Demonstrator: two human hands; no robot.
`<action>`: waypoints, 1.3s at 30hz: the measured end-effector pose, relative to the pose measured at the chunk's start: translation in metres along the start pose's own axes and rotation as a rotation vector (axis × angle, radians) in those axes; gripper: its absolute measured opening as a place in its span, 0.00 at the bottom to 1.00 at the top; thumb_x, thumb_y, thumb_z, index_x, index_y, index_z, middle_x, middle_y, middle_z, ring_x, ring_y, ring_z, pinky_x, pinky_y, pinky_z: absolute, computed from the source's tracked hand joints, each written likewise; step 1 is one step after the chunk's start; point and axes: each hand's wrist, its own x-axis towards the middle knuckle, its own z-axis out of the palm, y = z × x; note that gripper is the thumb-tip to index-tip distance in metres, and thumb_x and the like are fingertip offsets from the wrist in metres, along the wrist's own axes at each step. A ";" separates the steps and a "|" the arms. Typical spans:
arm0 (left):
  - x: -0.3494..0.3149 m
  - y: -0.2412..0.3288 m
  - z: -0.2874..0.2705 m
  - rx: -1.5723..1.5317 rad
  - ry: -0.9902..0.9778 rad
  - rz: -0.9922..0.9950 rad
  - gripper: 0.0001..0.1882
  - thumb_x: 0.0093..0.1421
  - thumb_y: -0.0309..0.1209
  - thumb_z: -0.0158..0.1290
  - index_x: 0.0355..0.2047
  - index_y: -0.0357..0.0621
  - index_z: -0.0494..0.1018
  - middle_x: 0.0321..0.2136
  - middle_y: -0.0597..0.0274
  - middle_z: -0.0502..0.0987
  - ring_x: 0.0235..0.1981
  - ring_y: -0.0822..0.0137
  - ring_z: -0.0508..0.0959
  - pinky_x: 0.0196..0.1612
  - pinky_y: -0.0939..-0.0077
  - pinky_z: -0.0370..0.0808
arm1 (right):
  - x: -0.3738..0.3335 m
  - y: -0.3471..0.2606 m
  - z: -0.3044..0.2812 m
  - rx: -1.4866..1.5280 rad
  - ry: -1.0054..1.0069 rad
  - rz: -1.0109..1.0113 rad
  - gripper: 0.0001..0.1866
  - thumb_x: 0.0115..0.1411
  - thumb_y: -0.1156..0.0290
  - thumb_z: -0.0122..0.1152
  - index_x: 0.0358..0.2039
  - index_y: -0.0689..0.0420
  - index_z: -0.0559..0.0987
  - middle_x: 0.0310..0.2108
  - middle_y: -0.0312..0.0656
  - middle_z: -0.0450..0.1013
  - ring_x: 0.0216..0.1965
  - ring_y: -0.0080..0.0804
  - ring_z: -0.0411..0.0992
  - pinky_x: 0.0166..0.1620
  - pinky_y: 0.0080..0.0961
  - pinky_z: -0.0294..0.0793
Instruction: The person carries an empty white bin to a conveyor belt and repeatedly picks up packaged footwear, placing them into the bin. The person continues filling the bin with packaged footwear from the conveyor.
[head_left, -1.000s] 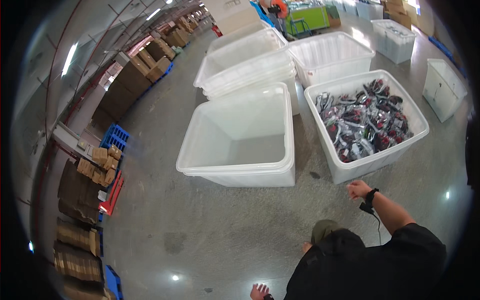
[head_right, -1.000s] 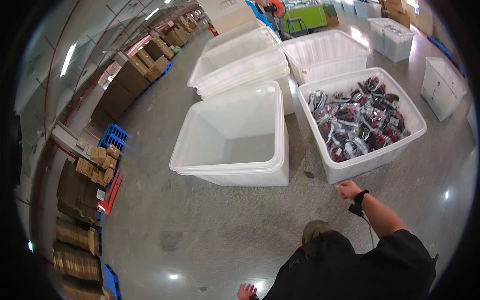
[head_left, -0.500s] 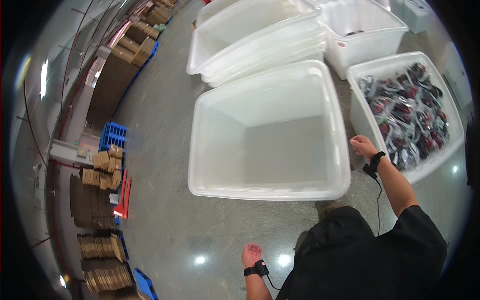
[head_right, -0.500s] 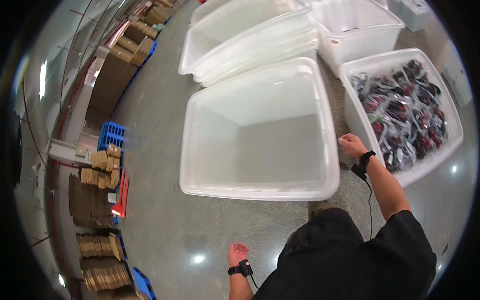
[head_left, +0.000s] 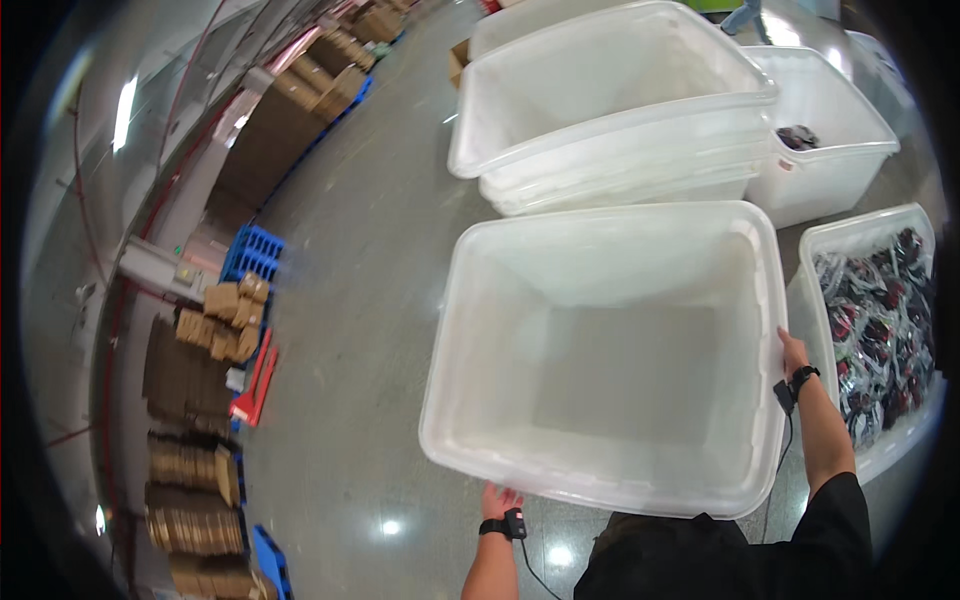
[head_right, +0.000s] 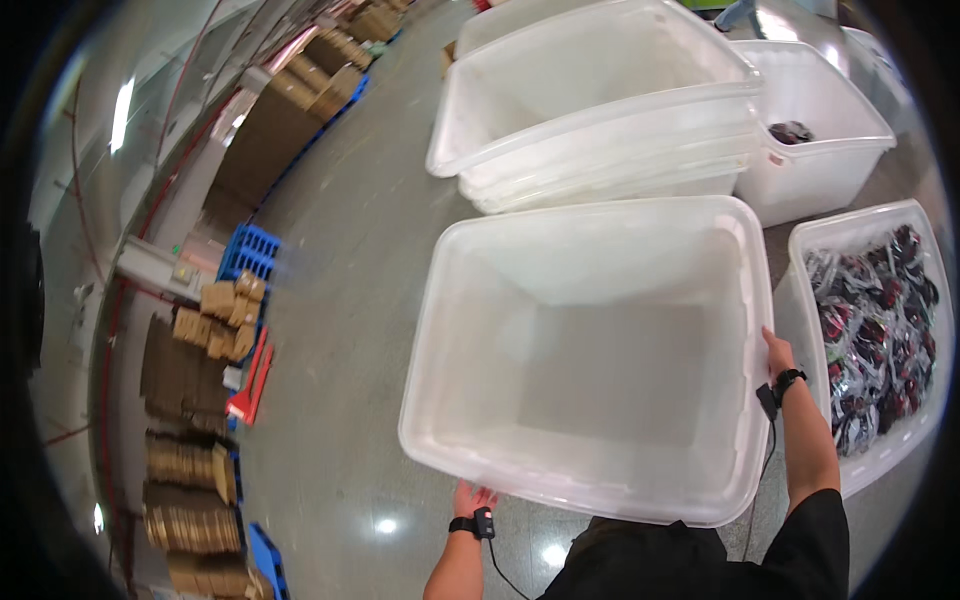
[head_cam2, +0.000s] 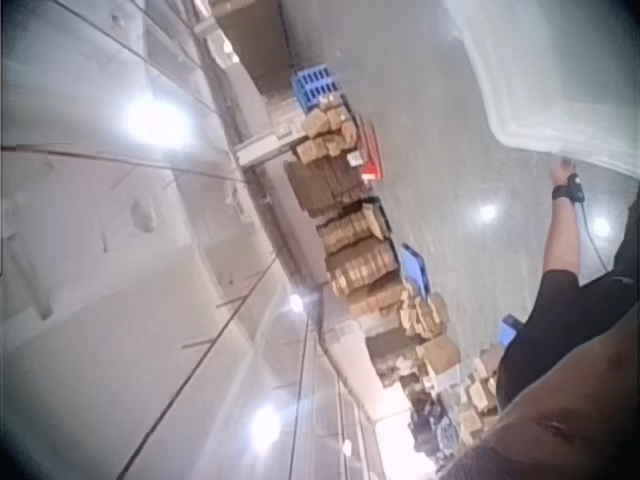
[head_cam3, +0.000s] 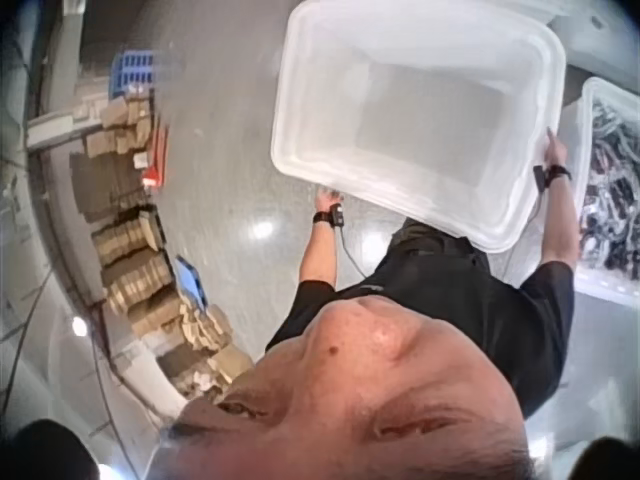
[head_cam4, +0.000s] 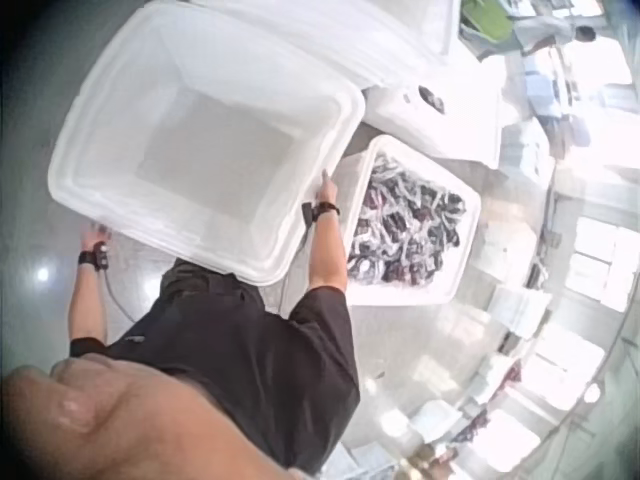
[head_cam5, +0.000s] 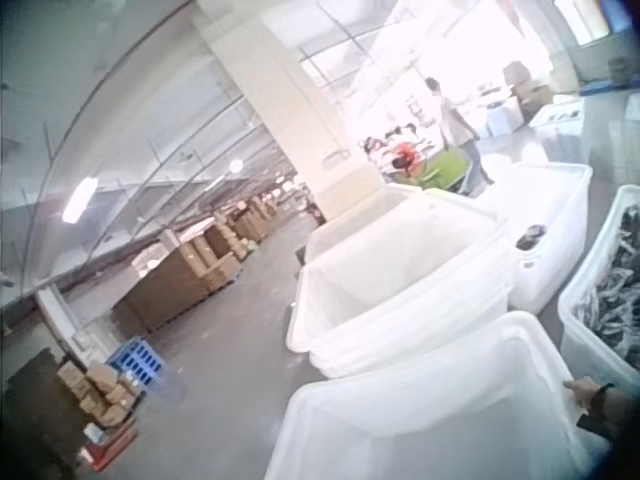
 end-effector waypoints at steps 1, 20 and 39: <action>0.014 0.010 0.004 0.004 -0.052 0.014 0.32 0.63 0.60 0.49 0.62 0.60 0.61 0.51 0.58 0.70 0.50 0.57 0.72 0.51 0.45 0.72 | -0.001 0.000 0.007 -0.034 0.095 -0.049 0.31 0.63 0.49 0.59 0.46 0.71 0.78 0.39 0.48 0.79 0.40 0.37 0.77 0.43 0.32 0.75; -0.007 0.059 0.019 -0.185 -0.328 -0.130 0.40 0.57 0.65 0.51 0.58 0.47 0.64 0.51 0.56 0.70 0.49 0.54 0.70 0.55 0.46 0.68 | -0.038 -0.055 0.018 -0.675 0.318 -0.239 0.44 0.55 0.37 0.58 0.48 0.74 0.78 0.49 0.65 0.75 0.53 0.55 0.74 0.57 0.39 0.68; -0.131 0.089 0.020 -0.106 -0.522 -0.080 0.41 0.61 0.62 0.49 0.64 0.48 0.60 0.61 0.53 0.65 0.60 0.48 0.65 0.61 0.39 0.62 | -0.110 -0.179 0.021 -0.603 0.248 -0.331 0.42 0.55 0.41 0.61 0.46 0.76 0.78 0.44 0.59 0.78 0.45 0.46 0.79 0.50 0.34 0.74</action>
